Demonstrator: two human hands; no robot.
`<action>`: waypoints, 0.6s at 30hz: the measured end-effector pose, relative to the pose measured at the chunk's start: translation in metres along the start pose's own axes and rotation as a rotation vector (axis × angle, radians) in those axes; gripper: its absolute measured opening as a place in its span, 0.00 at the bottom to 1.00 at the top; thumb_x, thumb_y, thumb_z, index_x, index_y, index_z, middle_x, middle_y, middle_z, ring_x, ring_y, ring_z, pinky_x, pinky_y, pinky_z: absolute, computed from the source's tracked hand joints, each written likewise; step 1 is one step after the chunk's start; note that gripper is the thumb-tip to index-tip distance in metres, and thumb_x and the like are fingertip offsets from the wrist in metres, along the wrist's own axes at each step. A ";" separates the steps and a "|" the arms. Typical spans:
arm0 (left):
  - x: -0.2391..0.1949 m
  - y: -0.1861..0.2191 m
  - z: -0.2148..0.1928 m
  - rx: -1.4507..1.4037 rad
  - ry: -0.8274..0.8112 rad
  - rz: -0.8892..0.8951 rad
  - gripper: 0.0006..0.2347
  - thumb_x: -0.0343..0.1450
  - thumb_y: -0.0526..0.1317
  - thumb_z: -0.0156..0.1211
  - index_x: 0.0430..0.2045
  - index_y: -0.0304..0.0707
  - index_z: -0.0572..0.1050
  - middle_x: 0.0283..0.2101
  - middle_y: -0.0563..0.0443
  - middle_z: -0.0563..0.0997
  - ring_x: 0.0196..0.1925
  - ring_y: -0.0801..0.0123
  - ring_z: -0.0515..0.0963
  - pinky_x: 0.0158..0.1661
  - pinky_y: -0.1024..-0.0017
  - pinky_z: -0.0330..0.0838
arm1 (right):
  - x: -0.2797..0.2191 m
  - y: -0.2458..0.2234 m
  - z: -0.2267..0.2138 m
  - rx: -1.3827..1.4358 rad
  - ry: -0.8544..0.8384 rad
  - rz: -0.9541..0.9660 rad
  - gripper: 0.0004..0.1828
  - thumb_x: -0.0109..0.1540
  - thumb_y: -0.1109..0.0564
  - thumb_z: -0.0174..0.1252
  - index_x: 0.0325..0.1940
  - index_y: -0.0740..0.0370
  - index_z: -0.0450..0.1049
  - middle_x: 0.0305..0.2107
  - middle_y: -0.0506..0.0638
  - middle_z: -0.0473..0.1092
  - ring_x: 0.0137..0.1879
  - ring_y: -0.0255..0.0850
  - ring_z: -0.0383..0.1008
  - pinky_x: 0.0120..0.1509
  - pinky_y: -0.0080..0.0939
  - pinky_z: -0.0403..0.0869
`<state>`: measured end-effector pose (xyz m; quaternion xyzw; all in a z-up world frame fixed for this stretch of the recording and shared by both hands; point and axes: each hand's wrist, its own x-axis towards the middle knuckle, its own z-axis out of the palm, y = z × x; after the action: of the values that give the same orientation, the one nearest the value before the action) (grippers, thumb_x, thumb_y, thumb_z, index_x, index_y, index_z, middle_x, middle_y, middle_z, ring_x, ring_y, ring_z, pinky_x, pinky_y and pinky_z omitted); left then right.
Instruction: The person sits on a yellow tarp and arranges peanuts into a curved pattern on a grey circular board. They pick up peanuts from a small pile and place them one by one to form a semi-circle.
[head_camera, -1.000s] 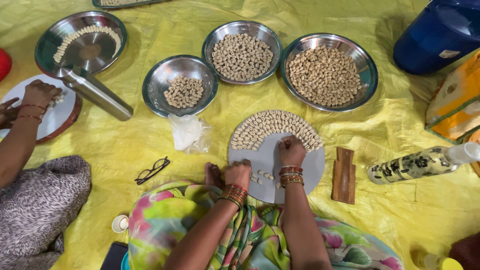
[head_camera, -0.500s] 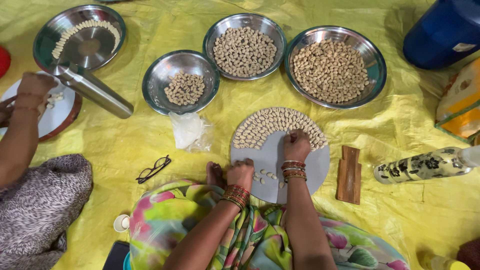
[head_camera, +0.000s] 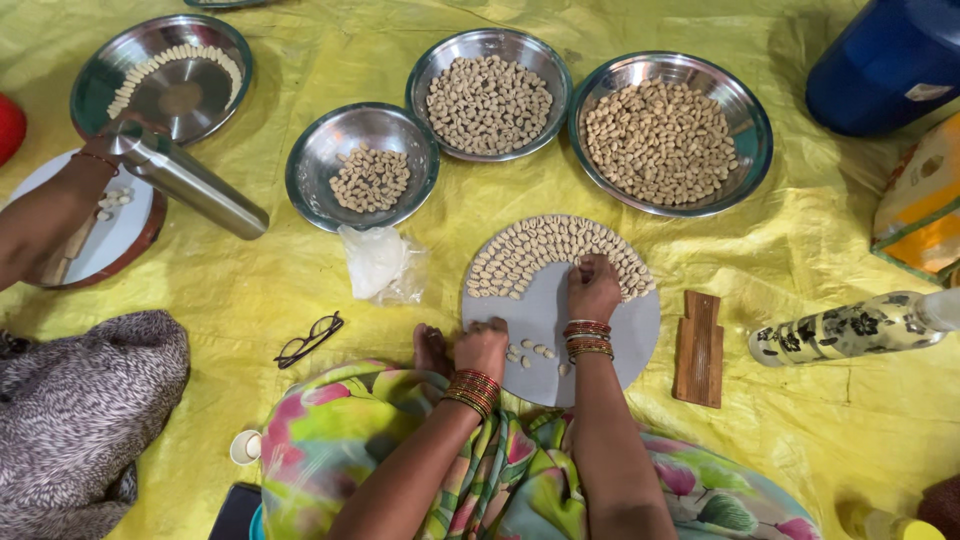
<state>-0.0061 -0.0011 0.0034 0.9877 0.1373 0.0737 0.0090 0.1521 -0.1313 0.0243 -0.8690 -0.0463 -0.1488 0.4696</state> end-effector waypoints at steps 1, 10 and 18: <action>0.000 0.000 0.001 -0.001 -0.007 -0.001 0.11 0.68 0.32 0.57 0.41 0.30 0.79 0.28 0.36 0.84 0.29 0.55 0.86 0.28 0.63 0.80 | 0.000 0.000 0.000 0.004 0.001 -0.004 0.12 0.55 0.66 0.69 0.41 0.63 0.76 0.34 0.54 0.76 0.36 0.44 0.79 0.44 0.43 0.79; 0.002 -0.001 0.005 -0.018 -0.050 -0.010 0.10 0.69 0.33 0.57 0.42 0.30 0.79 0.28 0.35 0.84 0.27 0.55 0.86 0.28 0.62 0.80 | -0.003 0.001 -0.004 0.037 -0.001 0.002 0.12 0.55 0.66 0.68 0.41 0.64 0.76 0.34 0.55 0.77 0.36 0.44 0.80 0.44 0.43 0.79; 0.005 0.002 0.004 -0.027 -0.048 -0.067 0.05 0.69 0.33 0.57 0.33 0.34 0.79 0.31 0.36 0.84 0.30 0.54 0.86 0.28 0.61 0.81 | -0.011 0.003 -0.026 0.020 -0.375 0.078 0.08 0.56 0.59 0.68 0.39 0.57 0.82 0.33 0.51 0.80 0.37 0.38 0.81 0.47 0.39 0.79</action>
<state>-0.0001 -0.0013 0.0003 0.9839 0.1690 0.0516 0.0283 0.1369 -0.1542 0.0325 -0.8780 -0.1007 0.0348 0.4667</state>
